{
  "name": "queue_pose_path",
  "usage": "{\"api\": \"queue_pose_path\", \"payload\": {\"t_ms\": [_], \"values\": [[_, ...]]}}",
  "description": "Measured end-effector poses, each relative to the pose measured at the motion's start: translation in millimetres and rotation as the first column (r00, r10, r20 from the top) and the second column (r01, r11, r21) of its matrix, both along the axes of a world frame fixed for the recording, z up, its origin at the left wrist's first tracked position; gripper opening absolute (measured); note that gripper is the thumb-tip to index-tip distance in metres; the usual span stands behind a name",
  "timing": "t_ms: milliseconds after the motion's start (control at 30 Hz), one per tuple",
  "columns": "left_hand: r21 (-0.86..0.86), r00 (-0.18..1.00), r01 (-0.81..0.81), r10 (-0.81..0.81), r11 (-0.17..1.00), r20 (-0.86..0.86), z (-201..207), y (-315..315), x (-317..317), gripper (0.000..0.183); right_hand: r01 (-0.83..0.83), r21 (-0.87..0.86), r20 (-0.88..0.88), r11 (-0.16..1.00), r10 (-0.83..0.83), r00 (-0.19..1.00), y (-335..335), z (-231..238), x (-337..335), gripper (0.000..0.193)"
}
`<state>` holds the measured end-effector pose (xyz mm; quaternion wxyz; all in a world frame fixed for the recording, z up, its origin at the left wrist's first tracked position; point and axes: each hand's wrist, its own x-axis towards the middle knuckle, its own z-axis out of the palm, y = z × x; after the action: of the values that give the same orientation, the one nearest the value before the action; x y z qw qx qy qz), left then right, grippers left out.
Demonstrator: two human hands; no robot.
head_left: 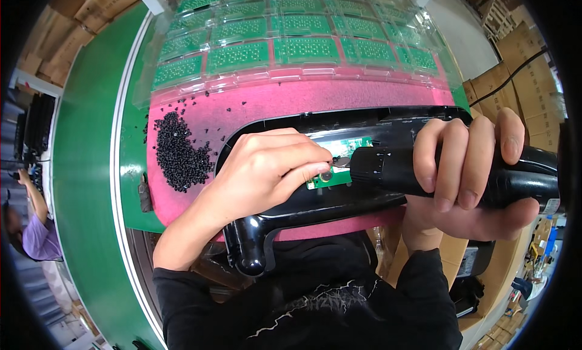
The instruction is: Assemble a circuit board into a plastic electronic housing using an electric screwdriver.
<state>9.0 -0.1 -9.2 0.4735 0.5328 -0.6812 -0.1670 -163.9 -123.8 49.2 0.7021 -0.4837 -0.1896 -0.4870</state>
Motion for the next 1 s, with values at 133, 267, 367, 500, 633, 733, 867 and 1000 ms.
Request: {"api": "queue_pose_path", "payload": {"t_ms": [133, 267, 367, 500, 633, 733, 867, 1000], "values": [[-0.046, 0.990, 0.023, -0.017, 0.999, 0.139, 2, -1, -1, 0.014, -0.013, -0.004, -0.031, 1.000, 0.013, 0.999, 0, 0, -2, 0.045], [-0.057, 0.983, 0.023, -0.012, 0.998, 0.182, 6, -1, -2, 0.014, -0.020, 0.006, -0.087, 1.000, 0.020, 0.996, 1, 1, -4, 0.046], [-0.020, 0.979, 0.048, -0.043, 0.999, 0.200, 6, -1, -3, 0.015, -0.110, -0.038, -0.096, 0.993, 0.106, 0.990, -7, -2, -5, 0.048], [-0.087, 0.994, -0.038, 0.047, 0.995, 0.101, 3, 0, -2, 0.011, -0.124, -0.064, -0.092, 0.990, 0.118, 0.989, -13, -2, -6, 0.048], [-0.039, 0.991, -0.074, 0.078, 0.997, 0.112, 3, 2, 0, 0.009, 0.243, -0.114, -0.425, 0.963, -0.268, 0.865, -9, 11, -15, 0.051], [0.010, 0.990, -0.030, 0.028, 1.000, 0.141, 1, 1, -1, 0.010, 0.214, -0.149, -0.435, 0.965, -0.259, 0.863, -25, -2, -15, 0.046], [0.074, 0.982, -0.013, -0.001, 0.997, 0.191, 1, 0, -1, 0.013, 0.220, -0.137, -0.484, 0.966, -0.259, 0.836, -33, -17, -14, 0.041], [0.132, 0.969, -0.007, -0.026, 0.991, 0.247, 2, 1, -2, 0.015, 0.243, -0.174, -0.492, 0.954, -0.298, 0.818, -33, -21, -13, 0.040]]}}
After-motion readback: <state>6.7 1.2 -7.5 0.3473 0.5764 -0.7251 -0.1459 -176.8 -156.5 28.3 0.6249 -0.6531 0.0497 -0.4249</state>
